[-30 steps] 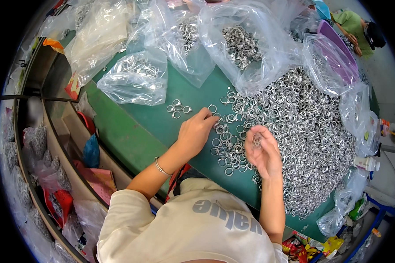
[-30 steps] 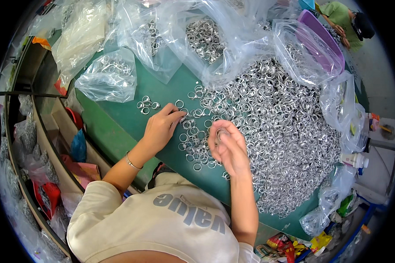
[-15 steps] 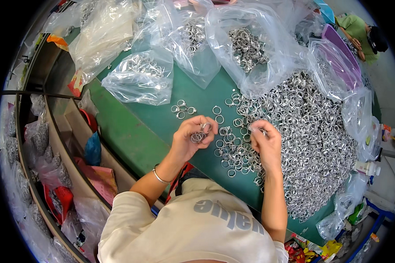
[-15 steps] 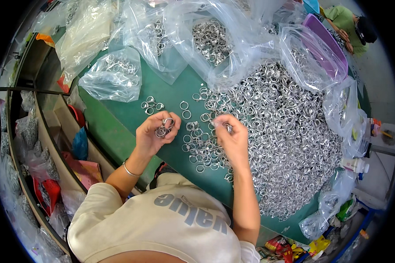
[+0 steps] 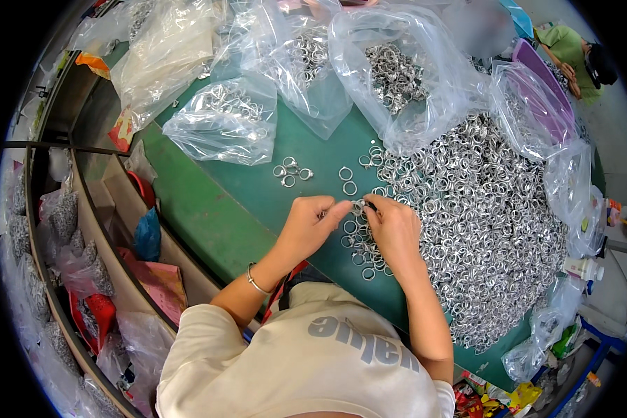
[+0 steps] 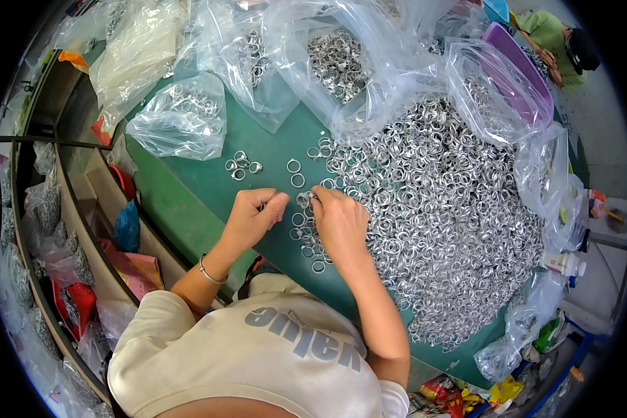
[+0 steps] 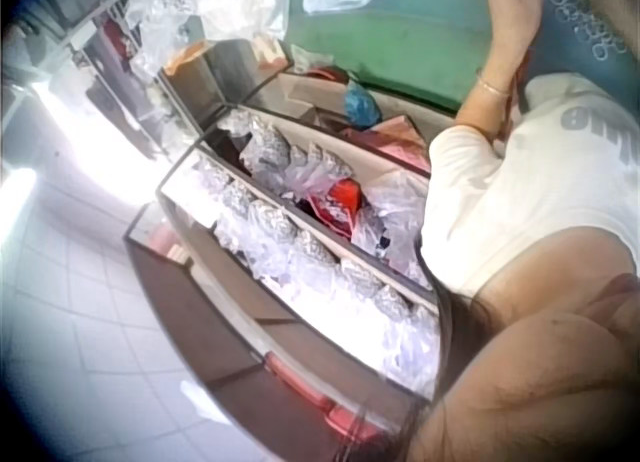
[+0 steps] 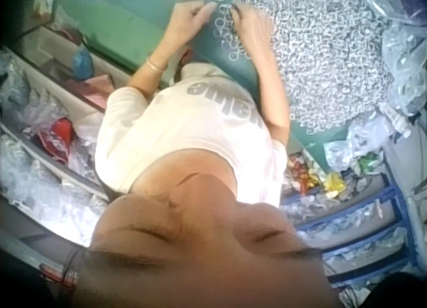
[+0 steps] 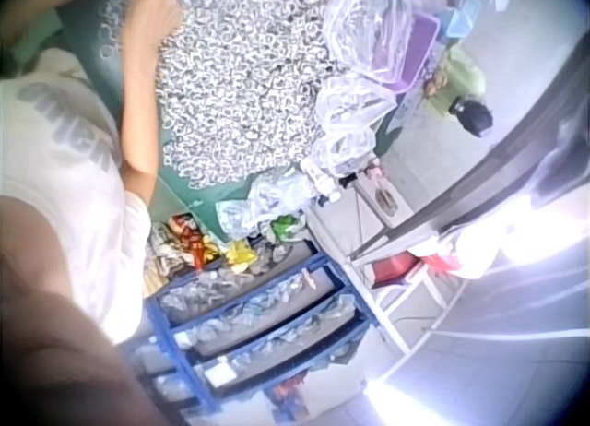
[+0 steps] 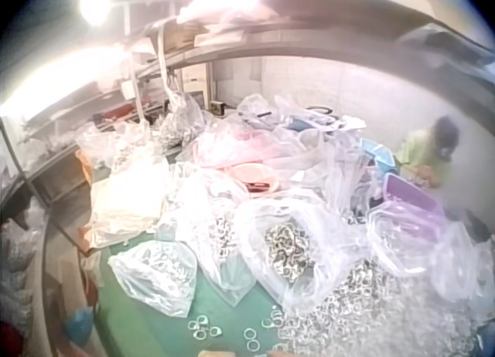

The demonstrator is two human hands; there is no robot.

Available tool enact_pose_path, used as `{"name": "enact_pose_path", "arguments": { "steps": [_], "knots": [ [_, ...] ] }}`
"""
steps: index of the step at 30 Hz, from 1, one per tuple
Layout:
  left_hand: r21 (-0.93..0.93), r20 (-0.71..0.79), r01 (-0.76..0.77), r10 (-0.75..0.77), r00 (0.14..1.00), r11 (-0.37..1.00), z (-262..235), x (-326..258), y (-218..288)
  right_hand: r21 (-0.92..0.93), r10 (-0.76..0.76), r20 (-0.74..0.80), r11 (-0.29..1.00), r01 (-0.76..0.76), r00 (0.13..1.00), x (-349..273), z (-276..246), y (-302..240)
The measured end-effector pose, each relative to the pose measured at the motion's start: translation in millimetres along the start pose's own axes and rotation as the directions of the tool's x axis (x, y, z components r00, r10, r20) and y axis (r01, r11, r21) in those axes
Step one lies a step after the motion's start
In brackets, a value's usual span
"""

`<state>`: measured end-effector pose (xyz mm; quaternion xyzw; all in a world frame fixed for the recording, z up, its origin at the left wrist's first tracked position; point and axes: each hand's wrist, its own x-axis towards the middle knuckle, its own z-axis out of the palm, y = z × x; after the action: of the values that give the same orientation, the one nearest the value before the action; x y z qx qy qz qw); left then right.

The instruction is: The person sorts through a large pile of small metal rings by hand on a workbench, picking up individual rings and placing them into smaller groups.

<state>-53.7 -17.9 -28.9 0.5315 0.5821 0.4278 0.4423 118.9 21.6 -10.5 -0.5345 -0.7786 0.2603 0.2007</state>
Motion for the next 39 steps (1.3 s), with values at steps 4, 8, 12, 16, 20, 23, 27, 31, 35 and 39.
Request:
{"name": "enact_pose_path", "arguments": {
  "steps": [4,8,12,16,20,23,27,31,35,39],
  "knots": [
    [-0.422,0.061,0.247,-0.244,0.968,0.872,-3.9,-2.5,10.2,0.173,0.130,-0.046,0.977,-0.121,0.990,-2.9,-7.8,6.7],
    [-0.439,0.108,0.278,-0.257,0.960,0.854,-0.8,-3.0,10.7,0.830,0.317,0.157,0.470,-0.299,0.935,-16.4,-23.3,16.2],
    [0.276,-0.034,-0.203,0.221,0.975,0.939,13.1,-3.8,3.4,0.923,0.262,0.363,-0.231,-0.307,0.894,-19.2,-32.3,16.2],
    [0.497,0.049,-0.230,0.237,0.970,0.837,13.1,-1.7,8.1,0.889,0.306,0.410,0.078,-0.451,0.859,-19.8,-23.4,25.6],
    [0.407,0.050,-0.272,0.276,0.960,0.872,13.3,1.3,0.7,0.243,0.116,0.004,0.963,-0.113,0.993,-12.6,-11.0,7.8],
    [0.167,-0.014,-0.173,0.178,0.984,0.971,12.5,0.6,-1.6,-0.090,0.010,-0.042,0.996,-0.013,0.999,-11.8,-5.1,3.6],
    [-0.341,0.142,0.297,-0.263,0.954,0.892,-1.3,1.9,8.1,-0.063,0.132,0.037,0.990,-0.130,0.991,-13.1,-13.3,5.0],
    [0.049,-0.005,0.138,-0.138,0.990,0.989,-4.7,-5.6,8.2,-0.125,0.087,-0.043,0.988,-0.092,0.995,-18.7,-14.4,6.5],
    [0.171,0.036,0.088,-0.096,0.995,0.981,-13.8,-7.6,7.1,-0.032,0.077,-0.074,0.996,-0.080,0.994,-16.5,-13.2,-4.1],
    [-0.348,0.184,0.383,-0.338,0.923,0.856,-19.0,-5.2,2.6,0.016,0.023,0.005,1.000,-0.023,1.000,-10.4,-1.7,-11.2]
  ]
}}
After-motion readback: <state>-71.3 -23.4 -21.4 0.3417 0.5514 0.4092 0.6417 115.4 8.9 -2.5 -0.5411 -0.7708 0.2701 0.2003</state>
